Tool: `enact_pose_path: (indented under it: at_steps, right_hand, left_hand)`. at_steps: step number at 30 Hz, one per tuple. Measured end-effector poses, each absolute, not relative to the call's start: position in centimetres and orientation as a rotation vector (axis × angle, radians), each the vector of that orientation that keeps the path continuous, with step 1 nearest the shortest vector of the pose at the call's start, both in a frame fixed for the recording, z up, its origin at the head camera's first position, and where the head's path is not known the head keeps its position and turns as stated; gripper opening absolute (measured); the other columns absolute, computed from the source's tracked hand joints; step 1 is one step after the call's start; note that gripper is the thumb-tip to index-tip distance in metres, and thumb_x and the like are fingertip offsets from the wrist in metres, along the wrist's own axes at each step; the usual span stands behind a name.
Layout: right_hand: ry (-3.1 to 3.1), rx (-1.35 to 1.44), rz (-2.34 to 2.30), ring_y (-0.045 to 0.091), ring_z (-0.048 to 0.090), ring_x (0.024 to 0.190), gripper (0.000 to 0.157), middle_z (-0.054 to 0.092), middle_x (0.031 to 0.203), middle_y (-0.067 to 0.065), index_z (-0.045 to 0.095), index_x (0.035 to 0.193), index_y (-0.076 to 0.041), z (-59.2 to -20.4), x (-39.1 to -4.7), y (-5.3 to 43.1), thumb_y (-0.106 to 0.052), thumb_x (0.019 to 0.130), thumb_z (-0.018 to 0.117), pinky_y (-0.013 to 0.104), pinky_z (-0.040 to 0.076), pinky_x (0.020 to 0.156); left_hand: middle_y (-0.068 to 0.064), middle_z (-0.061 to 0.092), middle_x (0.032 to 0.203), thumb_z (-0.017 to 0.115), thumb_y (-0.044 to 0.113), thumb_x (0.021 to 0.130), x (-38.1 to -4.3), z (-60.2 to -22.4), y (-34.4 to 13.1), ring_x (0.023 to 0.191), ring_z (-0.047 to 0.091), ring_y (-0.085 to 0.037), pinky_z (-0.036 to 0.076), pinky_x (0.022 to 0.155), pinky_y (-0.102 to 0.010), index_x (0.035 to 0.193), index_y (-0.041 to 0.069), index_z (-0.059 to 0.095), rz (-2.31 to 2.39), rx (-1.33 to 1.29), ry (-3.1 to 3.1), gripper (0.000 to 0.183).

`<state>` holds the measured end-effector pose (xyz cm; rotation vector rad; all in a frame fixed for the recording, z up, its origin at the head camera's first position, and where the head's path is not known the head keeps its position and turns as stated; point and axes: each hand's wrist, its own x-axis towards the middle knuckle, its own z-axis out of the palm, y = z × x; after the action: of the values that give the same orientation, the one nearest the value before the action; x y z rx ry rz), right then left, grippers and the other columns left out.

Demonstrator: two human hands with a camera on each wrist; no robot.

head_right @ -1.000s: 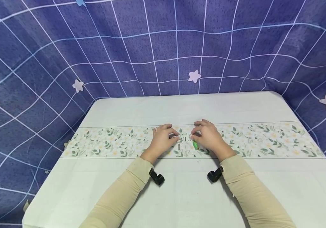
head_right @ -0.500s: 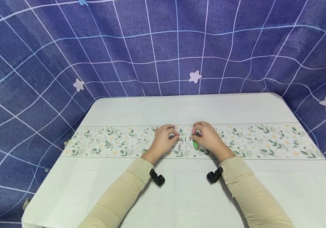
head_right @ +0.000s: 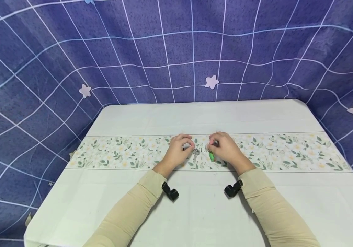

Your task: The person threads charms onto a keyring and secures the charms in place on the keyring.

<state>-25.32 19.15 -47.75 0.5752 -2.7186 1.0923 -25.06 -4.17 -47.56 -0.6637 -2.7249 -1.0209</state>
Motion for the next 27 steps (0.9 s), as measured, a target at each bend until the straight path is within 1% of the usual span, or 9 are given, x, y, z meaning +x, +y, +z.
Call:
enact_pose_path:
  at_steps: [3, 8, 13, 14, 16, 19, 21, 23, 27]
  right_hand:
    - [-2.698, 0.574, 1.154, 0.041, 0.056, 0.12, 0.017, 0.066, 0.12, 0.019, 0.061, 0.079, -0.012, -47.7, -25.3, 19.2, -0.014, 0.09, 0.074, 0.056, 0.041, 0.105]
    - [-2.666, 0.597, 1.24, 0.039, 0.058, 0.117, 0.019, 0.068, 0.117, 0.019, 0.061, 0.076, -0.011, -47.5, -25.2, 19.1, -0.013, 0.093, 0.07, 0.053, 0.045, 0.098]
    - [-2.644, 0.564, 1.398, 0.039, 0.058, 0.12, 0.016, 0.067, 0.121, 0.019, 0.069, 0.081, -0.006, -47.4, -25.1, 19.1, -0.014, 0.095, 0.07, 0.054, 0.046, 0.103]
    - [-2.636, 0.551, 1.444, 0.039, 0.058, 0.121, 0.016, 0.067, 0.122, 0.02, 0.07, 0.083, -0.004, -47.3, -25.1, 19.0, -0.014, 0.095, 0.07, 0.053, 0.046, 0.103]
    - [-2.623, 0.517, 1.528, 0.039, 0.059, 0.121, 0.016, 0.066, 0.124, 0.021, 0.071, 0.086, -0.001, -47.3, -25.1, 19.0, -0.014, 0.096, 0.071, 0.048, 0.048, 0.103]
    - [-2.619, 0.468, 1.598, 0.037, 0.059, 0.121, 0.019, 0.065, 0.127, 0.021, 0.072, 0.091, 0.003, -47.1, -25.1, 19.1, -0.016, 0.096, 0.071, 0.034, 0.049, 0.1]
    - [-2.627, 0.439, 1.623, 0.035, 0.059, 0.122, 0.022, 0.065, 0.128, 0.02, 0.073, 0.095, 0.004, -47.0, -25.0, 19.1, -0.018, 0.097, 0.07, 0.03, 0.047, 0.1]
    - [-2.625, 0.411, 1.66, 0.034, 0.057, 0.125, 0.025, 0.065, 0.129, 0.019, 0.073, 0.098, 0.005, -46.7, -25.0, 19.1, -0.019, 0.097, 0.07, 0.032, 0.044, 0.105]
    - [-2.597, 0.359, 1.769, 0.035, 0.053, 0.13, 0.03, 0.064, 0.132, 0.019, 0.073, 0.104, 0.007, -46.2, -24.8, 19.3, -0.021, 0.1, 0.064, 0.047, 0.033, 0.116]
  left_hand:
    - [-0.003, 0.063, 0.13, 0.069, 0.02, 0.097, -25.1, -47.7, -4.2, 0.129, 0.051, -0.027, 0.026, 0.119, -0.05, 0.095, 0.016, 0.073, -1.047, -0.698, -2.689, 0.006]
    - [-0.001, 0.064, 0.128, 0.069, 0.02, 0.097, -25.0, -47.7, -4.3, 0.128, 0.052, -0.027, 0.031, 0.116, -0.047, 0.097, 0.015, 0.073, -1.127, -0.708, -2.643, 0.006]
    - [-0.001, 0.065, 0.126, 0.069, 0.019, 0.096, -25.1, -47.7, -4.3, 0.127, 0.053, -0.024, 0.038, 0.113, -0.04, 0.096, 0.013, 0.073, -1.253, -0.696, -2.603, 0.006]
    - [-0.001, 0.066, 0.126, 0.07, 0.018, 0.096, -25.1, -47.7, -4.3, 0.127, 0.053, -0.023, 0.039, 0.112, -0.039, 0.096, 0.013, 0.073, -1.281, -0.691, -2.593, 0.006]
    - [-0.001, 0.066, 0.125, 0.07, 0.018, 0.096, -25.1, -47.8, -4.2, 0.126, 0.054, -0.021, 0.043, 0.109, -0.036, 0.095, 0.013, 0.073, -1.336, -0.678, -2.576, 0.006]
    - [0.0, 0.066, 0.123, 0.071, 0.017, 0.095, -25.1, -47.9, -4.2, 0.124, 0.056, -0.019, 0.046, 0.105, -0.034, 0.094, 0.013, 0.073, -1.397, -0.664, -2.543, 0.004]
    - [0.0, 0.067, 0.122, 0.071, 0.016, 0.095, -25.2, -47.9, -4.1, 0.122, 0.057, -0.019, 0.047, 0.103, -0.034, 0.093, 0.013, 0.072, -1.421, -0.665, -2.522, 0.004]
    - [0.0, 0.067, 0.12, 0.071, 0.016, 0.095, -25.2, -47.9, -4.1, 0.121, 0.058, -0.019, 0.048, 0.103, -0.034, 0.093, 0.012, 0.072, -1.438, -0.67, -2.5, 0.004]
    - [-0.001, 0.067, 0.119, 0.071, 0.015, 0.096, -25.1, -47.6, -4.0, 0.12, 0.058, -0.018, 0.046, 0.106, -0.033, 0.094, 0.01, 0.072, -1.469, -0.676, -2.473, 0.006]
